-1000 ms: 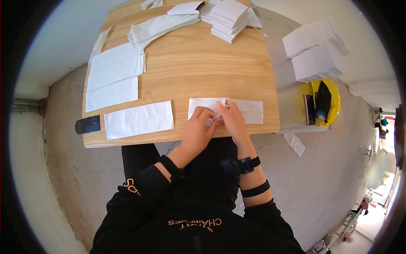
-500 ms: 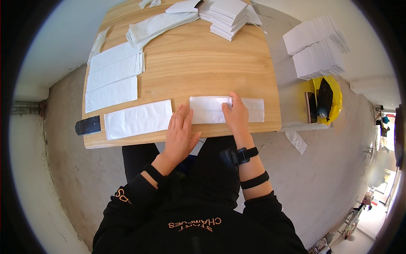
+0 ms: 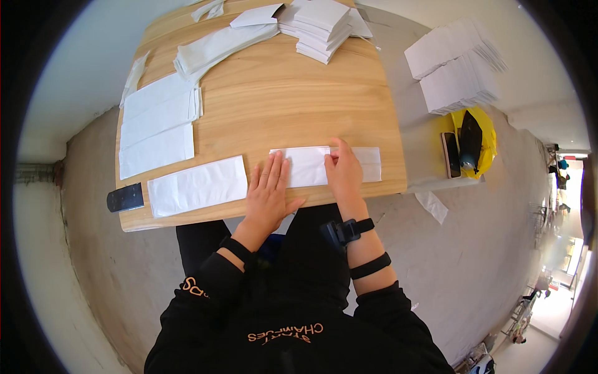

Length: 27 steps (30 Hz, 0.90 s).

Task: The recorder is folding rectangular white plastic bags on a wooden table.

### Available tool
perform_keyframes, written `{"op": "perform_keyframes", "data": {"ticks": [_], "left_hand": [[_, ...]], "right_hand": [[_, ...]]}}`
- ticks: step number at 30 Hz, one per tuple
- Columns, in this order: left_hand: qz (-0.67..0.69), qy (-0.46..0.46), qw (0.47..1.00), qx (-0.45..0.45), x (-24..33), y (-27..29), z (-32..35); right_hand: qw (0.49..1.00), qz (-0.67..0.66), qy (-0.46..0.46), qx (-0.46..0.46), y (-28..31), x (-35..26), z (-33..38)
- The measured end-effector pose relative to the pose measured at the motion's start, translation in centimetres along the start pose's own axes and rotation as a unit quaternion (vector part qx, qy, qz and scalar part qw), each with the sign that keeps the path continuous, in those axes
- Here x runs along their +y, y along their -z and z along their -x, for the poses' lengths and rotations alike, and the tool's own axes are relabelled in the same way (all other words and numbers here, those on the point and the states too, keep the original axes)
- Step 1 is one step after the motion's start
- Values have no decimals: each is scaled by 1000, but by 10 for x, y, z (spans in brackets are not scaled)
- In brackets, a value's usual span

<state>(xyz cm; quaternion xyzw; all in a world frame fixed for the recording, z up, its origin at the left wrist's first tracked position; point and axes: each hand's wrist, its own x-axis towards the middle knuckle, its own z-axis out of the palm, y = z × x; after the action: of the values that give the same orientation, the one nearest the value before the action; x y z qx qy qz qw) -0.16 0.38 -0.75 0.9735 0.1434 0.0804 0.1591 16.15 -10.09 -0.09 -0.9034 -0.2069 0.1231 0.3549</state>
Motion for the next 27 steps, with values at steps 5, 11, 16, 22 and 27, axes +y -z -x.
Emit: {"op": "perform_keyframes", "data": {"ticks": [5,11,16,22,27], "left_hand": [[-6,2,1000,0,-1,1,0],[-17,5,1000,-11,1,1,-2],[-27,29,999,-8,2,-1,1],[-57,54,989,-124,9,18,-3],[-99,69,977,-175,15,21,-6]], "right_hand": [[987,-17,142,68,12,0,21],[991,-5,134,-19,15,21,26],[993,-38,96,-60,20,22,22],[992,-21,117,-50,18,27,22],[993,-21,103,-49,17,34,21]]}}
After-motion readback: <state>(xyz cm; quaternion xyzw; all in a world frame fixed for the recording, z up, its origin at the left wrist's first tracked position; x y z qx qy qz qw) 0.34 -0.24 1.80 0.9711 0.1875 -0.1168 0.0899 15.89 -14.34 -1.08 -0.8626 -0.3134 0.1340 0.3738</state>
